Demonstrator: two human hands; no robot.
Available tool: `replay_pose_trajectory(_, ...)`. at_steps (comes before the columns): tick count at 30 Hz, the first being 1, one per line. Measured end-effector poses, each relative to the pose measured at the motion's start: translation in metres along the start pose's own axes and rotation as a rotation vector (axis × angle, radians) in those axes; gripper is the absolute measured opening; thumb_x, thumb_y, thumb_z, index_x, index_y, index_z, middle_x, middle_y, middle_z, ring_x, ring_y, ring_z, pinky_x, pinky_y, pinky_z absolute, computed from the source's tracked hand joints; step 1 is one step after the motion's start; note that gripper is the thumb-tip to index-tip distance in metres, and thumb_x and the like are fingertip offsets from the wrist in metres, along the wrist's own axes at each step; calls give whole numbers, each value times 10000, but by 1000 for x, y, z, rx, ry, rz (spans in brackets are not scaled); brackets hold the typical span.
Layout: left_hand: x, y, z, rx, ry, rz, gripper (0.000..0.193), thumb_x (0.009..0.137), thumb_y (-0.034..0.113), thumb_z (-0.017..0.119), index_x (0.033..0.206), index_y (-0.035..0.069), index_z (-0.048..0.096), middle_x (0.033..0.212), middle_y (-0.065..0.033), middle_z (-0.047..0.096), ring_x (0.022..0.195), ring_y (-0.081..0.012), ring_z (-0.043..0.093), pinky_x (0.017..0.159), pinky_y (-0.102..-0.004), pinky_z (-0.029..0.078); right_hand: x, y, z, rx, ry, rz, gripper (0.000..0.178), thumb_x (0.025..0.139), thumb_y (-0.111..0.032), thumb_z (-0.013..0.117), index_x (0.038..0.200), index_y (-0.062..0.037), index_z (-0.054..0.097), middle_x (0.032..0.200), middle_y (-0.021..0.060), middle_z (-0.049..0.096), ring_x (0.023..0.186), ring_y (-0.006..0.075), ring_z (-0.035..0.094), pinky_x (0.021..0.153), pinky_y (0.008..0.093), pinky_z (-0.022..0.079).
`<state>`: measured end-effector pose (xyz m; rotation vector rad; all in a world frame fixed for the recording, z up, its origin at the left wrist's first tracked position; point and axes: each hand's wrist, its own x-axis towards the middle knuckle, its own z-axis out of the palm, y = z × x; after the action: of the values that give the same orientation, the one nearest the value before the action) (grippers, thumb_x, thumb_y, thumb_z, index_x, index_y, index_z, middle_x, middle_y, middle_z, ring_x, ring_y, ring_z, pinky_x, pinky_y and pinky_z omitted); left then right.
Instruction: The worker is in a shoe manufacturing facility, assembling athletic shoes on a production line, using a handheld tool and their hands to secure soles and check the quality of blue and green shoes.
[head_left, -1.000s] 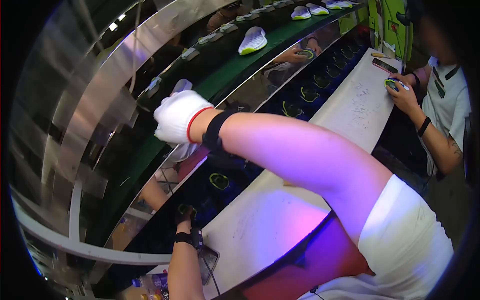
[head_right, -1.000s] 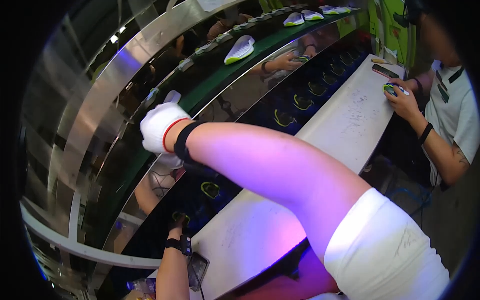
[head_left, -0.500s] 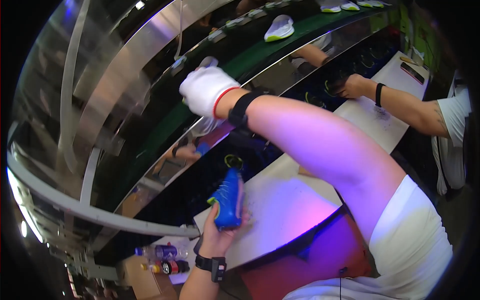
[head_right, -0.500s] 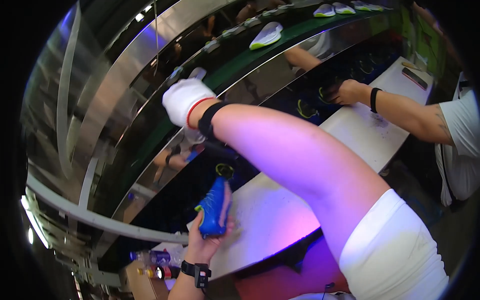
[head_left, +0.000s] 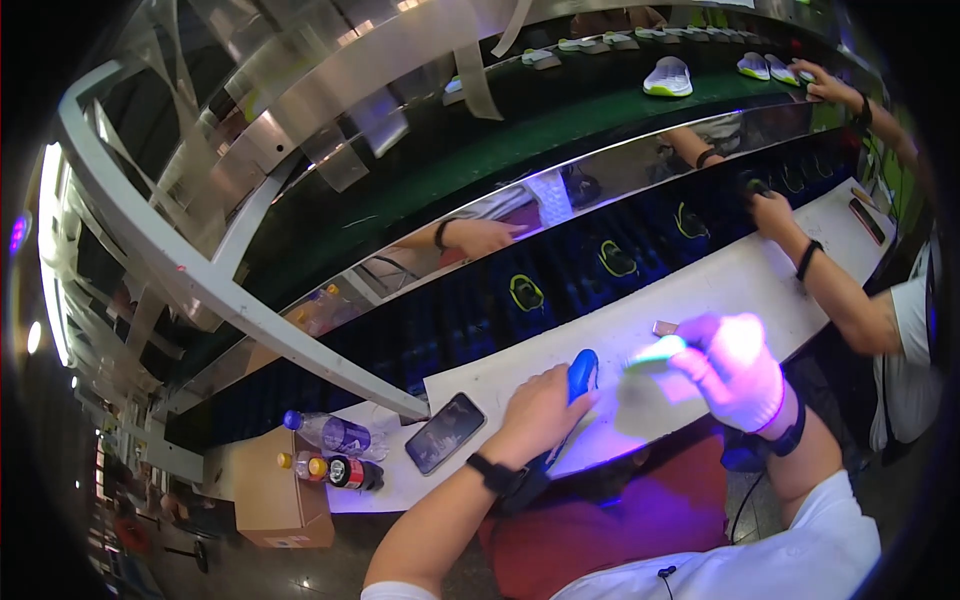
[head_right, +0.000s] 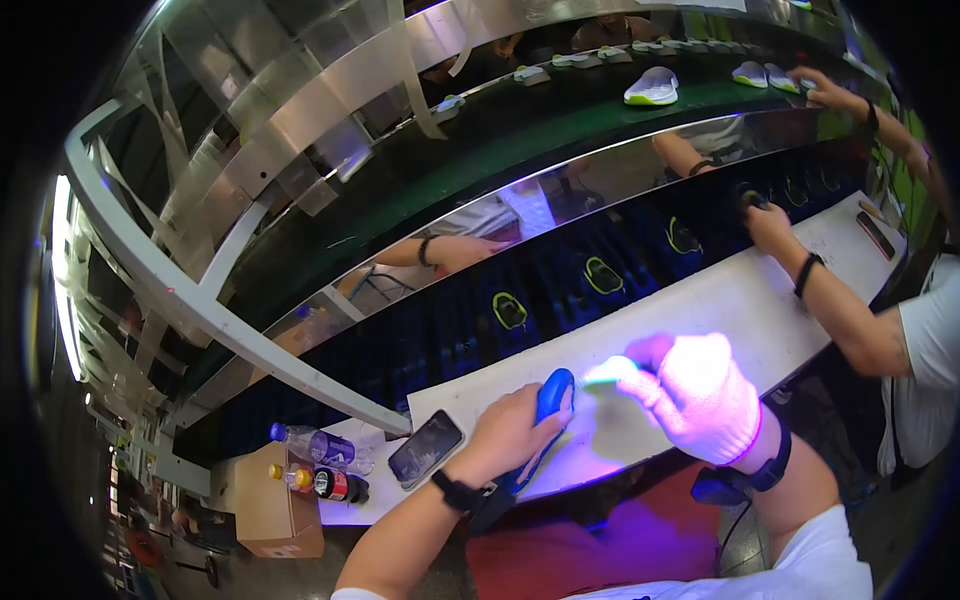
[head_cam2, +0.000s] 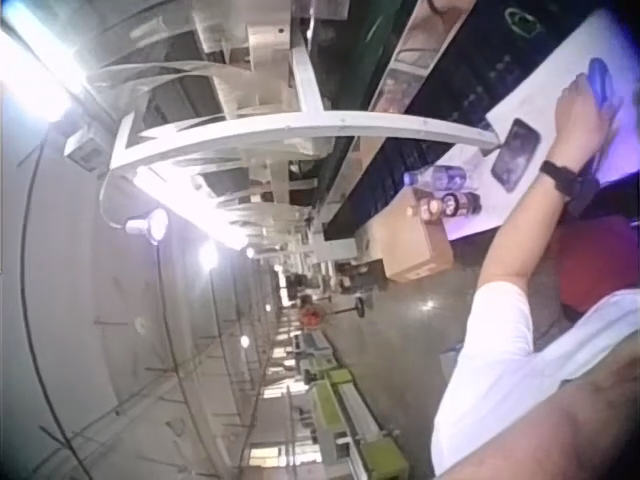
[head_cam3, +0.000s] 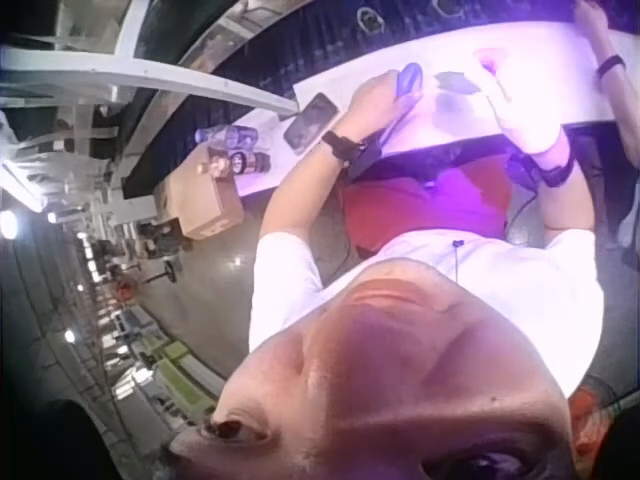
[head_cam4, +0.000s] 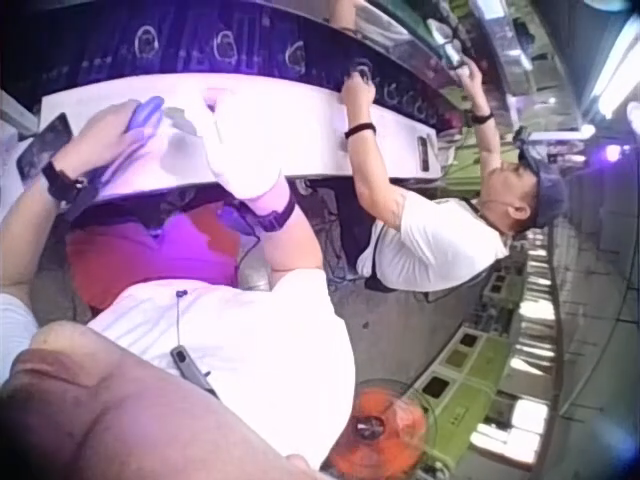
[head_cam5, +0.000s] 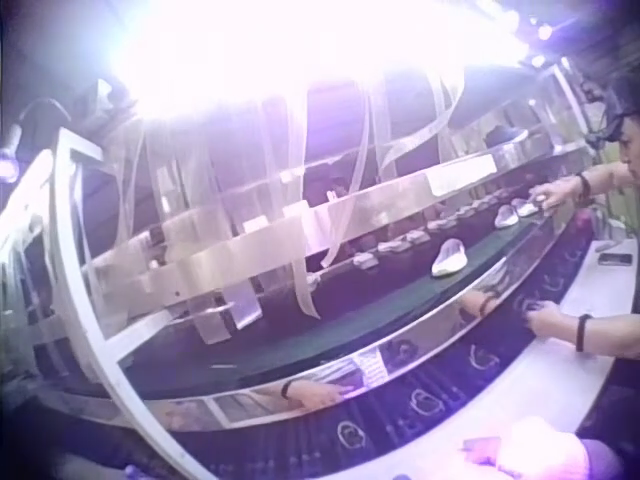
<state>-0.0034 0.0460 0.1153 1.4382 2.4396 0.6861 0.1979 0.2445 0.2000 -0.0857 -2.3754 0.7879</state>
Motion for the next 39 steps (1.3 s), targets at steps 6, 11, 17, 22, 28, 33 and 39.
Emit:
replay_pose_trajectory(6, 13, 4, 17, 42, -91, -154, 443, 1030, 385, 651, 1212, -18, 622, 1063, -289, 719, 1026, -454, 696, 857, -518, 546, -61, 16, 42, 391, 19, 343, 293, 998, -236, 751, 1090, 33, 683, 935, 159, 774, 879, 187, 739, 826, 378, 582)
replay_pose_trajectory(11, -40, 31, 24, -509, 408, 168, 458, 1034, 271, 697, 1340, -38, 555, 1171, -243, 696, 1134, -356, 691, 1015, -430, 525, -89, 40, 82, 916, 389, 403, 351, 965, -266, 793, 1118, 6, 632, 1085, 132, 751, 1023, 206, 701, 952, 381, 549)
replay_pose_trajectory(17, -65, 41, 53, -1009, 644, 220, 388, 966, 50, 763, 1275, 10, 531, 1349, -258, 634, 1280, -311, 644, 1087, -426, 509, -72, 24, 53, 1053, 65, 378, 380, 899, -266, 854, 1035, -36, 585, 1227, 237, 733, 1195, 305, 684, 1039, 445, 536)
replay_pose_trajectory(22, -86, 48, 29, -531, 543, 328, 360, 842, -91, 790, 1070, 46, 548, 1343, -271, 686, 1211, -370, 714, 1032, -419, 561, -72, -6, 75, 1035, -125, 388, 250, 902, -155, 827, 963, -33, 617, 1447, 296, 611, 1269, 327, 658, 1061, 460, 535)
replay_pose_trajectory(28, -112, 51, 14, -473, 476, 260, 207, 927, -65, 721, 1106, -21, 626, 1373, -339, 655, 1187, -411, 728, 976, -416, 590, -73, -22, 97, 1162, 57, 379, 283, 910, -147, 834, 993, -67, 575, 1463, 308, 588, 1323, 384, 618, 1113, 513, 505)
replay_pose_trajectory(33, -118, 62, 50, -983, 529, 205, 373, 982, 88, 776, 1187, -29, 487, 1497, -427, 502, 1447, -441, 514, 1172, -479, 429, -78, -21, 110, 1085, 90, 272, 312, 900, -137, 849, 1018, -70, 568, 1401, 270, 652, 1354, 361, 601, 1190, 521, 428)
replay_pose_trajectory(39, -130, 71, 65, -1155, 568, 109, 391, 959, 69, 800, 1140, 9, 458, 1509, -426, 487, 1482, -450, 471, 1220, -526, 364, -96, -18, 113, 1020, 74, 169, 327, 888, -120, 856, 1017, -89, 557, 1387, 267, 663, 1370, 384, 600, 1242, 571, 347)
